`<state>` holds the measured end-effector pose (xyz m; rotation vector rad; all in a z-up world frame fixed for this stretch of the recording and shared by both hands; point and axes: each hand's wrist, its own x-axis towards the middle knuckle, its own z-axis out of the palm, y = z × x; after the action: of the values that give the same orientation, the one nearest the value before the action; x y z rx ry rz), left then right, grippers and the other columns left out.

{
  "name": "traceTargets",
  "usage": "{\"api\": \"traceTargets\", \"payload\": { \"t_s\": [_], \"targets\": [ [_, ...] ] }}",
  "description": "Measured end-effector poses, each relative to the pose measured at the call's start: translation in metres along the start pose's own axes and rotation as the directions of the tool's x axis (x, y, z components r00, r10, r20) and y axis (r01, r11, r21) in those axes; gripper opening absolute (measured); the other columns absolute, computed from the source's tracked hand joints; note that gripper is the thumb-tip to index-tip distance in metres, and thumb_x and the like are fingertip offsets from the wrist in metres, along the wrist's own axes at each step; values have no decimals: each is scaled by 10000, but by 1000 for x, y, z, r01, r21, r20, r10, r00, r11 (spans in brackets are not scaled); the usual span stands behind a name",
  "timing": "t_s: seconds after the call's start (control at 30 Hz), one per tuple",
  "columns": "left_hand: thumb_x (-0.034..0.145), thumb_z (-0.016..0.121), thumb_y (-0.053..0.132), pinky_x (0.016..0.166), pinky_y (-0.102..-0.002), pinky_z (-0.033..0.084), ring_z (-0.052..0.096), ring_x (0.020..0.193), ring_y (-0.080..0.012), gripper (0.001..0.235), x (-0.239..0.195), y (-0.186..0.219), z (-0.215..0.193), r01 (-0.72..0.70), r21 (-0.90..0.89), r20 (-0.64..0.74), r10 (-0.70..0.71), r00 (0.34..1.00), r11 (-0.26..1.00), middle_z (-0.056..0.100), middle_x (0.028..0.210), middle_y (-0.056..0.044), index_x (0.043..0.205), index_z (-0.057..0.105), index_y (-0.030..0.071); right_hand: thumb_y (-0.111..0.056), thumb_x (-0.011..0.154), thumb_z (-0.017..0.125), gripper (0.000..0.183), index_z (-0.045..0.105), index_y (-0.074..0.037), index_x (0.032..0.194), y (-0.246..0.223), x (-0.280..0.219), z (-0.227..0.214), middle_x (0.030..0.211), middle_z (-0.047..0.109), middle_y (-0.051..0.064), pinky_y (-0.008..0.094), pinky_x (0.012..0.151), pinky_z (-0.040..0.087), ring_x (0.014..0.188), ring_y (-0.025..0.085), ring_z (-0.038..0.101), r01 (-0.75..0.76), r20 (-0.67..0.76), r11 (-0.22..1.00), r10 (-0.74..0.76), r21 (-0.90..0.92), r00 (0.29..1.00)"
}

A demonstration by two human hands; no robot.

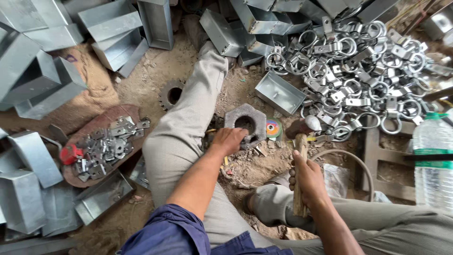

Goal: The person sits on the ground and uses a hammer to strike a metal pin into a large metal component, while reaching for various small metal parts from the surrounding piles.

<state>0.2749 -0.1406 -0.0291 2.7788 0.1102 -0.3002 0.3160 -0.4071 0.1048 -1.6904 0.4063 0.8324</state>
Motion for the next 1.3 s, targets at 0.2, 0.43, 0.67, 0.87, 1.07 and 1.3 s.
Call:
{"api": "traceTargets", "payload": {
  "t_s": [0.2, 0.43, 0.67, 0.87, 1.07, 1.3],
  "targets": [
    [871, 560, -23, 774, -496, 578, 711, 944, -349, 305, 26, 16, 9, -34, -4, -68, 34, 997, 999, 677, 1095, -119, 1088, 661, 165, -423, 985, 609, 347, 567, -81, 945, 9, 9, -2, 668, 507, 10, 298, 429, 408, 502, 131, 477, -49, -1, 999, 49, -13, 999],
    [872, 767, 197, 719, -414, 611, 708, 886, -293, 105, 51, 18, 10, 99, -396, -141, -167, 976, 913, 670, 1029, -127, 913, 719, 113, -417, 987, 621, 353, 562, -73, 936, 10, 11, 4, 671, 512, 2, 294, 437, 412, 509, 123, 477, -56, -14, 996, 55, -74, 998],
    [913, 701, 30, 737, -362, 571, 658, 808, -212, 261, 73, -11, -17, -9, -962, 112, -425, 898, -273, 702, 965, -98, 1172, 667, 27, -414, 993, 606, 368, 544, -57, 925, 4, 2, 18, 667, 518, 24, 308, 449, 428, 511, 139, 493, -75, -53, 976, 66, -204, 996],
    [941, 692, 159, 784, -359, 596, 715, 924, -180, 214, 60, 7, -29, 236, -966, 147, -521, 841, 109, 723, 1054, -47, 1151, 681, 120, -427, 1006, 589, 399, 550, -34, 944, 9, 0, 26, 680, 522, 36, 327, 463, 434, 528, 146, 493, -74, -44, 968, 65, -240, 997],
    [923, 726, 168, 888, -379, 576, 764, 985, -227, 146, 69, 10, -7, -74, -845, -255, -278, 926, 529, 778, 1056, -92, 1056, 734, 109, -412, 1002, 587, 376, 577, -39, 962, 11, -2, 28, 691, 541, 41, 332, 481, 448, 545, 151, 504, -92, -72, 951, 73, -295, 995],
    [928, 667, 127, 897, -398, 552, 739, 995, -270, 177, 79, 10, 21, -28, -851, -165, -217, 962, 524, 757, 1057, -114, 1102, 659, 95, -408, 1012, 577, 370, 580, -40, 975, 11, -3, 27, 690, 536, 38, 328, 479, 446, 545, 150, 498, -91, -85, 945, 67, -315, 994]
  ]
}}
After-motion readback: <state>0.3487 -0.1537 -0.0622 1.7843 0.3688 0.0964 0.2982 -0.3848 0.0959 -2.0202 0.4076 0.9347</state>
